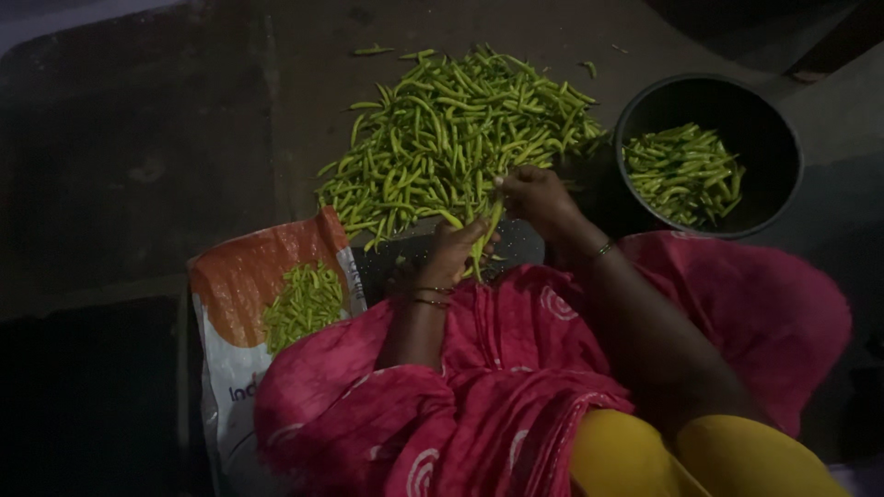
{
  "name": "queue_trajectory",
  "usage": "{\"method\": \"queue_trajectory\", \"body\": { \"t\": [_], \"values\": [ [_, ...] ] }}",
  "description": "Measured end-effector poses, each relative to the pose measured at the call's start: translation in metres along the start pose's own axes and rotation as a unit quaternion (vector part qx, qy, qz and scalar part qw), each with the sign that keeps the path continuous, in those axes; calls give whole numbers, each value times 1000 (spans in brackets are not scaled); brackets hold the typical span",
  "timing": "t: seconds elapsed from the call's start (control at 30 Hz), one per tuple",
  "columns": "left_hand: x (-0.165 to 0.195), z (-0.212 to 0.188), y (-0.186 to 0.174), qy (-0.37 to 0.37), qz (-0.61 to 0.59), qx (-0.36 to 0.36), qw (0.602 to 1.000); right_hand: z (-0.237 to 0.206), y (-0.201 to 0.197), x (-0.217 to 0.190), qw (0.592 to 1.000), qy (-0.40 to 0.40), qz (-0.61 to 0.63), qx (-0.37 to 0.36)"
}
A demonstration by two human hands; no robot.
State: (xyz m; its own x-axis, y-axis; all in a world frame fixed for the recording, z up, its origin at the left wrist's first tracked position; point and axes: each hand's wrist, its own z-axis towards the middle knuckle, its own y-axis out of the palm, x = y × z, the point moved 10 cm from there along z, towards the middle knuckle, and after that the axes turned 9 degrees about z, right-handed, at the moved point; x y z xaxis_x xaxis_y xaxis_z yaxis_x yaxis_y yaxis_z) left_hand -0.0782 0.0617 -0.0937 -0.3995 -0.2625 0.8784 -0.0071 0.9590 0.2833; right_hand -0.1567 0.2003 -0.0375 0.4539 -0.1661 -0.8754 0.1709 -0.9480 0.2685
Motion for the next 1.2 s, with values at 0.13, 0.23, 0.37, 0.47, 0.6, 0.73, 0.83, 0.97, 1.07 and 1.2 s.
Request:
{"method": "queue_trajectory", "body": {
  "t": [0.13, 0.23, 0.37, 0.47, 0.6, 0.73, 0.83, 0.97, 1.07, 1.2],
  "values": [
    [-3, 3, -4, 8, -8, 18, 1000, 2, 4, -6, 998, -50, -37, -10],
    [-8, 8, -16, 11, 40, 64, 997, 0, 9, -8, 994, -64, -85, -20],
    [-24, 21, -35, 24, 29, 130, 991, -28, 37, -38, 942, -249, -210, -84],
    [-34, 30, -48, 5, 28, 175, 984, -61, 66, -51, 842, -393, -351, -113],
    [-40, 29, -54, -48, -53, 168, 983, -92, 100, -50, 721, -526, -424, -153],
    [-20, 9, -50, -49, -17, 150, 987, -73, 36, -82, 784, -484, -389, 7],
    [-4, 2, -41, -15, -13, 127, 992, -69, -53, -123, 768, -454, -414, 180],
    [-10, 5, -34, -51, 7, 107, 993, -89, -75, -145, 415, -488, -654, 402],
    [-9, 11, -23, -15, 4, 53, 998, 4, -73, -51, 864, -160, -465, 112],
    [-15, 10, -15, -39, -8, 20, 999, 15, -4, 59, 976, 51, -204, -64]
  ]
}}
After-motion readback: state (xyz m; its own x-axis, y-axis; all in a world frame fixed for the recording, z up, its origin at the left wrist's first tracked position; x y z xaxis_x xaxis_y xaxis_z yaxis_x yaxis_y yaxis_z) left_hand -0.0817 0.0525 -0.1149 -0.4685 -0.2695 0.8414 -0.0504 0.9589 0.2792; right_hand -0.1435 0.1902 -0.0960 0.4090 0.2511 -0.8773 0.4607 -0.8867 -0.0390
